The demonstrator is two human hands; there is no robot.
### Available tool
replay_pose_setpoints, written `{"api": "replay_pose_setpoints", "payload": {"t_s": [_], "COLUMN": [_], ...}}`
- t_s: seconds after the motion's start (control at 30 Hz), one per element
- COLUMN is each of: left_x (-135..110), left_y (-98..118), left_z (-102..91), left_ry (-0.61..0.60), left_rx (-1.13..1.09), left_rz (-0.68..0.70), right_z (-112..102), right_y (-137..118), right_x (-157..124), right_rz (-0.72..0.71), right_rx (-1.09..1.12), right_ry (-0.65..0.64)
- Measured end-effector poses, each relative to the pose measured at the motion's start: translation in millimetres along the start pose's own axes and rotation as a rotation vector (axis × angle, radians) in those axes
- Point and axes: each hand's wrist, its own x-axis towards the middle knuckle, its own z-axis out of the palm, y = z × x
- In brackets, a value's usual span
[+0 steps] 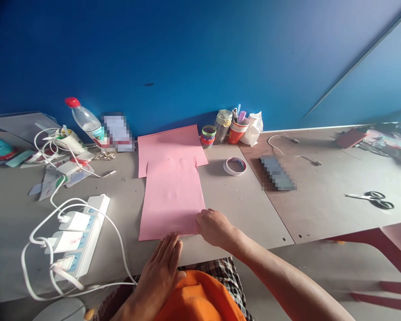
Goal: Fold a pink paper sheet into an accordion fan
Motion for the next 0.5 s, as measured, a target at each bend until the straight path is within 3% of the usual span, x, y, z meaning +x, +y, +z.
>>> {"api": "replay_pose_setpoints", "payload": {"t_s": [0.23,0.5], "left_x": [5,4], "left_y": [0,0], "left_z": [-5.2,-3.5], "left_ry": [0.019,0.010], "left_rx": [0.050,0.092], "left_rz": [0.019,0.040], "right_z": [-4,5], "right_y": [16,35], "right_x": [-6,-9], "right_rz": [0.044,0.045], "right_rx": [0.000,0.000], "right_ry": [-0.038,0.006]}}
